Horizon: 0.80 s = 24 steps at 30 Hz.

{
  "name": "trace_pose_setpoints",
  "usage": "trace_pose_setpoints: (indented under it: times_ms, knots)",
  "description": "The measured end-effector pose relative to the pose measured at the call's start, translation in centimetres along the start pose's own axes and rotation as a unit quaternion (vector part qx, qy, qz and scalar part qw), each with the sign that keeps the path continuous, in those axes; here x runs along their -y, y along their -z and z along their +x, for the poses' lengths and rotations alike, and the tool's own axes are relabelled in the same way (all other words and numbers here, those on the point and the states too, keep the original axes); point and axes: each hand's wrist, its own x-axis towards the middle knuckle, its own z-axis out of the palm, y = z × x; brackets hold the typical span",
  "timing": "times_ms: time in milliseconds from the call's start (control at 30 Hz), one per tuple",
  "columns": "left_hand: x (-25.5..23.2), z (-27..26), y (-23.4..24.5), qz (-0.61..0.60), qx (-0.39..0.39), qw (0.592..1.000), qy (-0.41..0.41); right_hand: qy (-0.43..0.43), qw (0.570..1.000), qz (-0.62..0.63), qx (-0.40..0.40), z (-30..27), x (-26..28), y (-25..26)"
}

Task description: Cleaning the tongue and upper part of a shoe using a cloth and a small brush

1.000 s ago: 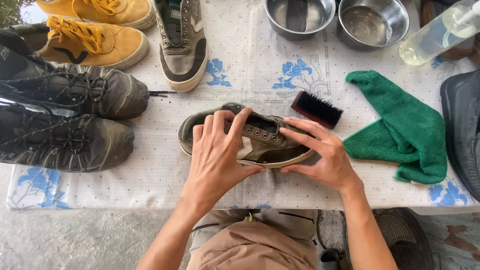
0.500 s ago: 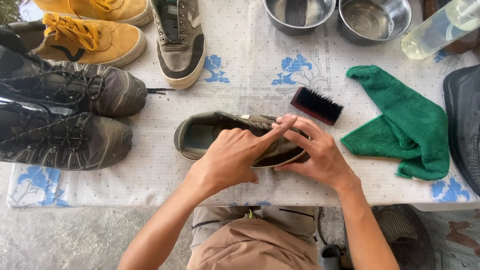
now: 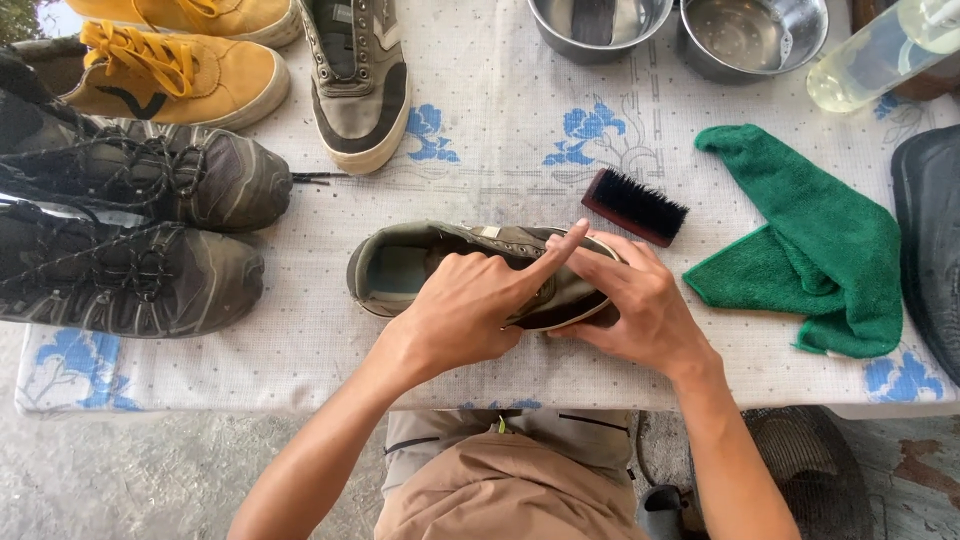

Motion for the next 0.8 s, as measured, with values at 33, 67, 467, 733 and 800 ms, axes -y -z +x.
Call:
trace_pose_setpoints:
  times_ms: [33,67,467,733,800]
  knots:
    - [0.1,0.0,0.0,0.001,-0.001,1.0,0.0,0.0,1.0,-0.001,-0.001,0.0,-0.2,-0.1]
    - [0.2,-0.1,0.1,-0.012,-0.007,1.0,0.003,0.006,1.0,-0.009,-0.002,-0.1,-0.3,-0.3]
    - [1.0,0.1,1.0,-0.028,0.035,0.999,-0.012,-0.056,0.998,0.014,0.041,0.6,0.5,-0.6]
    - [0.6,0.2,-1.2,0.055,-0.028,0.998,-0.017,-0.003,0.998,-0.057,0.01,0.3,0.6,-1.3]
    - [0.9,0.2,-0.6,0.038,-0.033,0.998,-0.03,0.007,0.997,-0.071,0.001,0.3,0.7,-1.4]
